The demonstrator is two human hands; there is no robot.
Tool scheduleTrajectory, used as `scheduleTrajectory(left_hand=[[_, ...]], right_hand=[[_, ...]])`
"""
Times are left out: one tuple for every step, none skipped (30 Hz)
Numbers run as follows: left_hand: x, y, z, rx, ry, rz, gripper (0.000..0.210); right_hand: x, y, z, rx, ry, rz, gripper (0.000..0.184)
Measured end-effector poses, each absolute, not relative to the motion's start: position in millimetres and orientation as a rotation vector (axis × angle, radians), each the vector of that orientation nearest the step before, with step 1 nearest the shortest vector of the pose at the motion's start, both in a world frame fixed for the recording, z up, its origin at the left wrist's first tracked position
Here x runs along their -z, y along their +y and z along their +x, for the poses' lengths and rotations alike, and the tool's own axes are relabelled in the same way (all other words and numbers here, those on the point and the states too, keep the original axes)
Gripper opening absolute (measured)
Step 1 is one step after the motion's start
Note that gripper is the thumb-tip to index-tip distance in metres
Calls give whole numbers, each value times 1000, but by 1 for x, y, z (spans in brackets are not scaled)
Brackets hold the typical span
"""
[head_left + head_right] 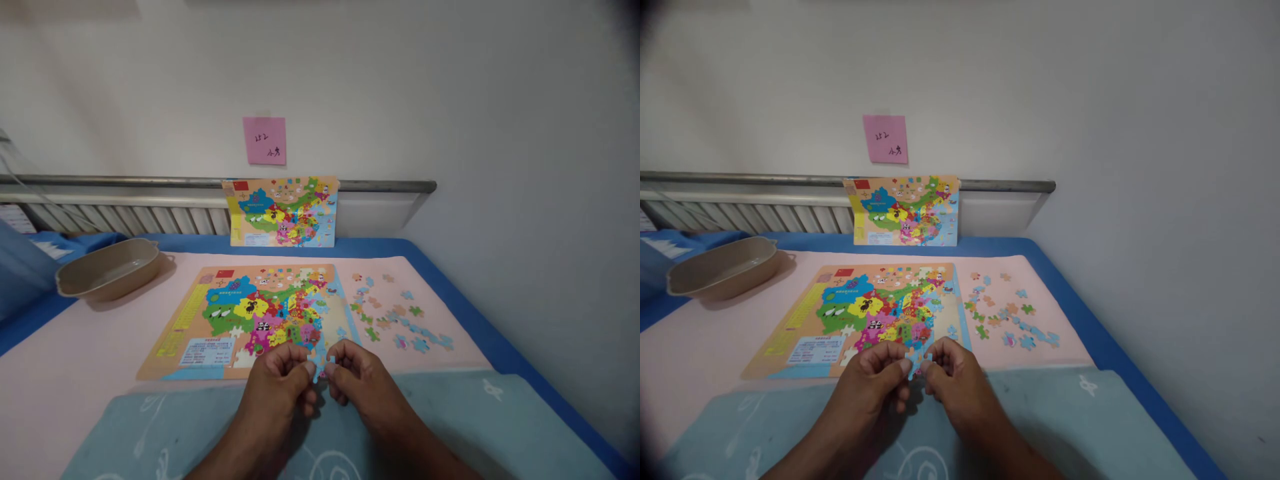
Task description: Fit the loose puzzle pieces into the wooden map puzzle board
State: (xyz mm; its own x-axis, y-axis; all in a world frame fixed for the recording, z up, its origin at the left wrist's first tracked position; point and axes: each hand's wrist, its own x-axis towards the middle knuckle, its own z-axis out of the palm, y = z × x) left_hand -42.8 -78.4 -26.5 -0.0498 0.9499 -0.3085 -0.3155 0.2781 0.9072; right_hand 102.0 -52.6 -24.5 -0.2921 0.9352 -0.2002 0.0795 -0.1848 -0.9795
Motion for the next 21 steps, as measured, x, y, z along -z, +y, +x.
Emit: scheduleTrajectory(left_hand=[[27,-78,-43,-1189,1176,712,37],[28,-79,-43,-1192,1172,710,37],[28,-79,-43,-1187,1168,717,37],[29,-79,-43,-1181,1164,726,36],[29,-79,-43,-1177,1162,734,36],[30,-79,-43,-1175,1160,739,35],[30,-80,-43,-1172,1160,742,35],[30,-80,-43,-1174,1161,743,35],[31,-80,-42,-1176,1162,746,34],[32,-81,-42,-1178,1159,751,34],[32,-81,-42,-1172,1151,758,33],[33,-81,-42,-1169,1143,760,33],[34,-81,-42,-1165,1135,756,33],[35,-82,-42,-1164,1128,752,33],[35,-82,-42,-1163,1126,749,33],[35,-82,-42,-1164,1127,751,34],[35,-81,-42,-1166,1133,756,34],[34,-81,-42,-1165,1137,762,34],[34,-81,-42,-1161,1139,768,34],[33,-80,-43,-1164,1142,774,34],[32,-80,-43,-1164,1145,781,34]], right_hand=[[26,-53,102,-1556,-1374,-1233,14],[27,-52,102,-1555,-1378,-1229,15],[28,-52,103,-1557,-1384,-1223,15],[29,-52,103,-1562,-1394,-1217,15],[30,-51,103,-1568,-1406,-1213,16],[31,-51,104,-1571,-1420,-1210,16],[31,-51,104,-1571,-1432,-1207,16],[31,-50,104,-1574,-1443,-1204,17],[31,-50,104,-1575,-1450,-1202,18],[30,-50,104,-1575,-1459,-1201,19],[30,-50,104,-1572,-1472,-1200,20],[28,-51,104,-1570,-1486,-1201,21],[27,-51,104,-1567,-1496,-1203,22],[26,-51,104,-1565,-1504,-1204,22],[25,-51,103,-1565,-1506,-1205,23],[24,-52,103,-1571,-1503,-1202,23],[24,-52,103,-1580,-1498,-1196,23],[25,-53,103,-1589,-1497,-1189,22],[25,-53,103,-1596,-1496,-1180,22],[26,-53,103,-1602,-1493,-1172,22],[27,-53,103,-1606,-1491,-1164,22]])
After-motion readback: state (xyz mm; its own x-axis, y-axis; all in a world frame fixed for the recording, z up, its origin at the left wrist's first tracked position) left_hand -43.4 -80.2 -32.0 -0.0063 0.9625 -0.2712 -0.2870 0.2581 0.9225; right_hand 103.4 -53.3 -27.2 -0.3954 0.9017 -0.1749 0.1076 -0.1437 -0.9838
